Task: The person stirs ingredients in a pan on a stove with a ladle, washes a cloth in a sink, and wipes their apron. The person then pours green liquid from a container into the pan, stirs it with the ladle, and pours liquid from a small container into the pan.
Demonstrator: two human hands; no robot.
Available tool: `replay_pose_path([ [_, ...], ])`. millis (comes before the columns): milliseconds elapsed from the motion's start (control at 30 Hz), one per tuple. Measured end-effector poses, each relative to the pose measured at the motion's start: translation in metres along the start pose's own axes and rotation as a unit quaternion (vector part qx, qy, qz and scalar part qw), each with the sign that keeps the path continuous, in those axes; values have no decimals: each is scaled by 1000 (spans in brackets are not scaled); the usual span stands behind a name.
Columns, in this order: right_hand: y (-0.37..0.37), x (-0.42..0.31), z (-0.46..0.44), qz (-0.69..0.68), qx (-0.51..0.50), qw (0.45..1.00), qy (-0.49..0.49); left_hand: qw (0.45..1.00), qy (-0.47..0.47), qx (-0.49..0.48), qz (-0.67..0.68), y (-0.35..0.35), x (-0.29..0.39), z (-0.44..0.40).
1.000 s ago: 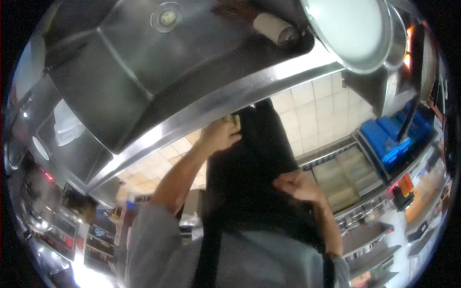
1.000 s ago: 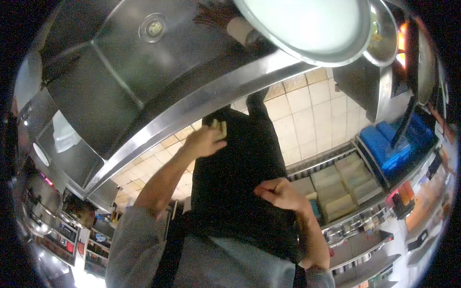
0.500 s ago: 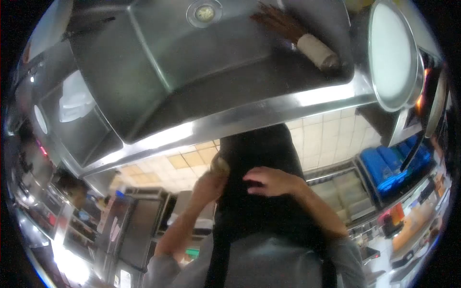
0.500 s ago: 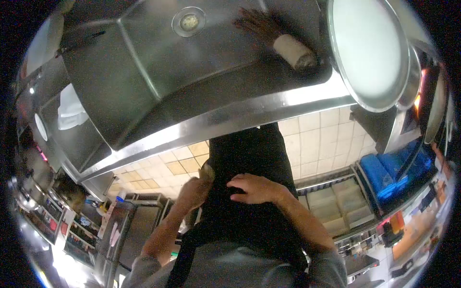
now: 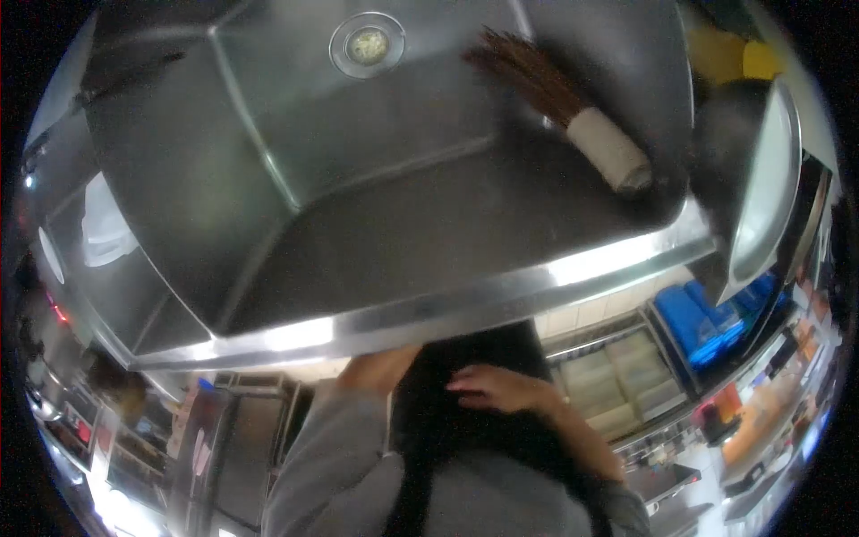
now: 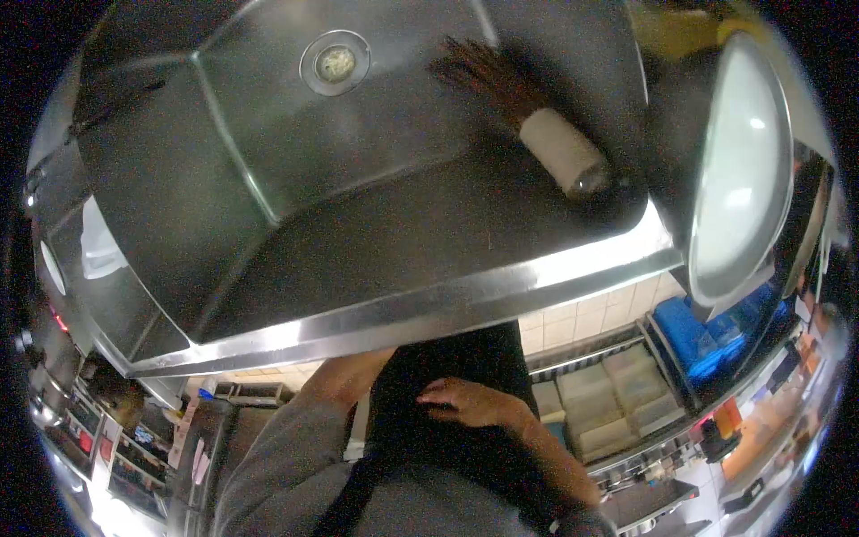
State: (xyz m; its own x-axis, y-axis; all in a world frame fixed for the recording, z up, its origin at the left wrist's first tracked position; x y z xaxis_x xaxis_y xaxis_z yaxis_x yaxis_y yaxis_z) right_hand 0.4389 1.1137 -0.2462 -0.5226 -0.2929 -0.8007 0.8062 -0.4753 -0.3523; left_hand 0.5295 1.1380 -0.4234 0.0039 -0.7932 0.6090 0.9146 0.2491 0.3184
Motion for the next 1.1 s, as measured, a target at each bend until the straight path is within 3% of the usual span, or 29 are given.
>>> replay_pose_path([
  [100, 9, 7, 7, -53, 35, 998, -18, 995, 70, 25, -62, -1, -48, -47],
  [267, 3, 25, 12, -133, 5, 989, -68, 977, 169, 75, -103, 16, -132, -88],
  [333, -7, 25, 10, -163, -15, 983, -79, 973, 184, 101, -101, 34, -155, -80],
  [400, -1, 19, 7, -111, -20, 992, -63, 969, 190, 130, -93, 55, -174, -56],
  [500, 5, 11, 11, -127, -19, 987, -100, 973, 183, 129, -57, 78, -179, 19],
  [600, 4, 7, 11, -118, -7, 992, -49, 977, 198, 70, 21, 89, -148, 97],
  [700, 9, -2, 13, -102, 1, 994, -25, 912, 323, -129, 218, 47, -76, 157],
  [733, 15, -5, 14, -104, 13, 994, -32, 965, 126, -66, 220, 70, -13, 158],
  [767, 16, -6, 17, -104, 13, 994, -31, 965, -137, 104, 196, 111, 58, 166],
  [800, 15, -3, 22, -137, 18, 989, -52, 974, -175, 106, 92, 86, 70, 180],
  [867, 15, 4, 26, -170, 26, 982, -72, 994, -96, -54, -29, 23, 41, 162],
  [900, 17, 7, 26, -158, 31, 986, -51, 993, -99, -55, -30, 1, 26, 139],
  [967, 11, 12, 29, -150, 32, 988, -32, 988, -73, 87, 107, -4, -4, 93],
  [1100, 1, 33, 37, -180, 4, 980, -85, 1000, 21, 6, -18, -4, -14, 13],
])
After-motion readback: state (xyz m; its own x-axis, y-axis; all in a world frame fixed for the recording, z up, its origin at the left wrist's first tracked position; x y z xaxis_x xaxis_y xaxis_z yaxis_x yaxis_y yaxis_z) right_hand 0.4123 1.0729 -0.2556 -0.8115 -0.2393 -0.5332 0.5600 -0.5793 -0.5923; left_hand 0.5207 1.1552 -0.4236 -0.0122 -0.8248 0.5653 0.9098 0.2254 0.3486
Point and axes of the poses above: each hand's wrist, its own z-axis away from the middle knuckle, its own y-axis out of the back of the hand, x = y × z, the point moved 9 cm from there along -z, towards the middle knuckle, and after that the axes turned 3 degrees about -z, right-handed, at the moved point
